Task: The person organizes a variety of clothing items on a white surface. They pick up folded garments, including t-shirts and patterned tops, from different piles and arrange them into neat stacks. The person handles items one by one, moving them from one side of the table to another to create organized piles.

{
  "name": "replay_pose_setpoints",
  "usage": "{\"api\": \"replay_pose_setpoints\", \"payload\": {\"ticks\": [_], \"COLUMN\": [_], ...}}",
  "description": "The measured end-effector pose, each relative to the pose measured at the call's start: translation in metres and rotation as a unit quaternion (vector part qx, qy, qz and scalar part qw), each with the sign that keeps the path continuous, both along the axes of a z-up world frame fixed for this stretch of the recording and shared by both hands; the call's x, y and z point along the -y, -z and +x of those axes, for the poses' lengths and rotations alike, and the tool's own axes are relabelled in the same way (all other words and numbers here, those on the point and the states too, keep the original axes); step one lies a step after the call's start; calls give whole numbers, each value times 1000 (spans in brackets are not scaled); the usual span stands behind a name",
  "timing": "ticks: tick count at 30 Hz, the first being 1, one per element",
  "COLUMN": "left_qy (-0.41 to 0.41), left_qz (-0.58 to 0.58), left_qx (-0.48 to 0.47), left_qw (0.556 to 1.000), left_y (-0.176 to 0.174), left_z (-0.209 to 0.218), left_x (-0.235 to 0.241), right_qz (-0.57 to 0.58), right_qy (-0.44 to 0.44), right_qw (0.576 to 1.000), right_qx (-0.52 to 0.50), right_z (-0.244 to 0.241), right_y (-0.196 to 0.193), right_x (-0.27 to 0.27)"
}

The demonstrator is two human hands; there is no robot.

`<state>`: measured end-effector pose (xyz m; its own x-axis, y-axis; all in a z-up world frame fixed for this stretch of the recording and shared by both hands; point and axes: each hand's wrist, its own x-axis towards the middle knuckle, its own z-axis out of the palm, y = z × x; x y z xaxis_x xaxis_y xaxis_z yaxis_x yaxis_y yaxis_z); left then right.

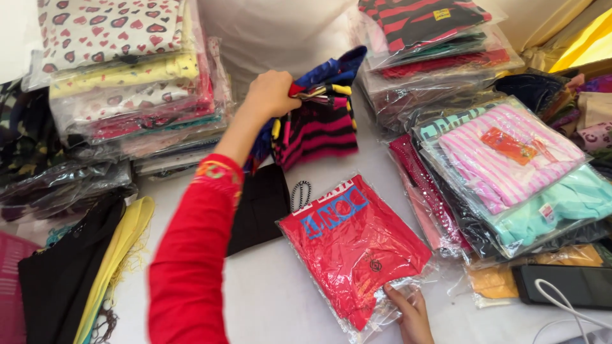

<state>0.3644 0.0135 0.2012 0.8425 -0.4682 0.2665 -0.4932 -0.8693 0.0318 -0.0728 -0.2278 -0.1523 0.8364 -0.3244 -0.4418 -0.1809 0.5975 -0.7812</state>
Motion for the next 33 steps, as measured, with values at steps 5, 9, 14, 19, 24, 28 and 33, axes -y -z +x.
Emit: {"api": "replay_pose_setpoints", "payload": {"ticks": [5, 9, 14, 19, 24, 28, 33], "left_qy": [26, 8, -129, -175, -108, -118, -244], "left_qz": [-21, -3, 96, 115, 283, 281, 341], "left_qx": [-135, -182, -49, 34, -92, 114, 114], "left_qw": [990, 983, 986, 977, 949, 945, 901], "left_y": [-59, -111, -133, 37, 214, 225, 168], "left_z": [-54, -107, -221, -289, -346, -364, -388], "left_x": [-62, -126, -153, -178, -173, -158, -103], "right_qz": [0, -10, -16, -39, -26, -2, 85], "right_qy": [-12, -13, -21, -5, 8, 12, -3], "right_qw": [1000, 1000, 1000, 999, 999, 1000, 992], "right_qx": [0, 7, 14, 23, 22, -26, 90], "right_z": [1, 0, -2, -4, 0, 6, 47], "right_y": [-44, -54, -58, -59, -64, -101, -93], "right_x": [-10, -12, -14, -21, -21, -36, -44]}}
